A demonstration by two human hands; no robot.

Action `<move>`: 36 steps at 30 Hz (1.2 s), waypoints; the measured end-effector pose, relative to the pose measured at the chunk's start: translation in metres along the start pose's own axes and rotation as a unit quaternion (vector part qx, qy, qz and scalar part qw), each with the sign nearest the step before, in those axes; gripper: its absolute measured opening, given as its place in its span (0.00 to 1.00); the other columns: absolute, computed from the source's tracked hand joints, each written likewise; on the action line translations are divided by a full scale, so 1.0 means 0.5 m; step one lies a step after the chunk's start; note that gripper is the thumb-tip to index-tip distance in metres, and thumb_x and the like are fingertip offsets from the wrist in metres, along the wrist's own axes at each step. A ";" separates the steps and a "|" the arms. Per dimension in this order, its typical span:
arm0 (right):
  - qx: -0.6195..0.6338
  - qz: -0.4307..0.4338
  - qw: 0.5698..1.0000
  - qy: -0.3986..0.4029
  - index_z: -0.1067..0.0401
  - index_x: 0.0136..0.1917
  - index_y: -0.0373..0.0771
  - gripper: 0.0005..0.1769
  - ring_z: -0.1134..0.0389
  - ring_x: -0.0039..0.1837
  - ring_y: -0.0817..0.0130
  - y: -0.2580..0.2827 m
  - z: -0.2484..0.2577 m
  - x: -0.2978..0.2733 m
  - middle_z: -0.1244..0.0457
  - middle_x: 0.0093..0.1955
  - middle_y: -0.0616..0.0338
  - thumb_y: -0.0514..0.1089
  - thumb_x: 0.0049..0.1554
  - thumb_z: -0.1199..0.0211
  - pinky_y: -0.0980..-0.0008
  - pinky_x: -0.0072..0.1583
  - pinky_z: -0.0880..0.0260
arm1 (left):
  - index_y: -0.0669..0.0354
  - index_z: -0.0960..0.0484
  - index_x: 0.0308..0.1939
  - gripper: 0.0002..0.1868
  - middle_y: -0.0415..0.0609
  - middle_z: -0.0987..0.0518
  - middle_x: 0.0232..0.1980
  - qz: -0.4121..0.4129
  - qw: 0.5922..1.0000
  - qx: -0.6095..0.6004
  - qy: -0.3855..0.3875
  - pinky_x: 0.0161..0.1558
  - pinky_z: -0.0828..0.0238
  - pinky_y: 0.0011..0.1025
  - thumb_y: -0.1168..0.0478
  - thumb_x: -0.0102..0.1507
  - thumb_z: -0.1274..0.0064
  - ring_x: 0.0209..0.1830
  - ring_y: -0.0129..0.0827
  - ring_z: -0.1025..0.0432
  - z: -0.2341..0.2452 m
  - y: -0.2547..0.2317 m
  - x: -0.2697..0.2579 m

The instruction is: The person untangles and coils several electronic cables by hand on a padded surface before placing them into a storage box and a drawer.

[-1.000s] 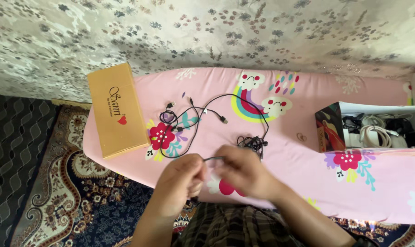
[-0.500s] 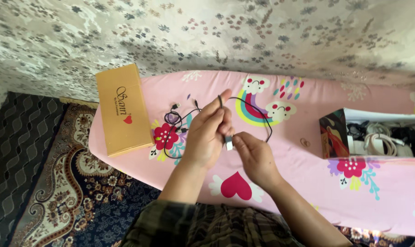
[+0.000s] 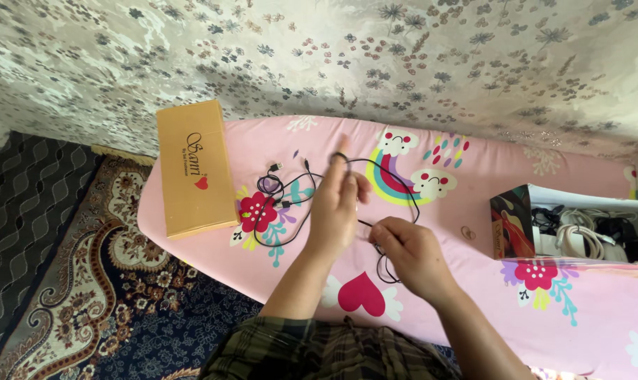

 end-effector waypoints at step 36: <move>0.143 0.020 0.989 0.031 0.24 0.48 0.36 0.12 0.38 0.41 0.78 -0.082 -0.011 -0.009 0.34 0.38 0.64 0.43 0.65 0.47 0.75 0.45 0.35 | 0.74 0.34 0.70 0.26 0.65 0.23 0.63 0.205 0.835 -0.500 0.103 0.52 0.19 0.34 0.58 0.72 0.57 0.59 0.52 0.24 0.021 0.002 -0.088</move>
Point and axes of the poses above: each hand's wrist, its own x-axis towards the middle knuckle, its own z-axis out of the back of the hand, y = z × x, the point moved 4 cm from there along x, towards the middle knuckle
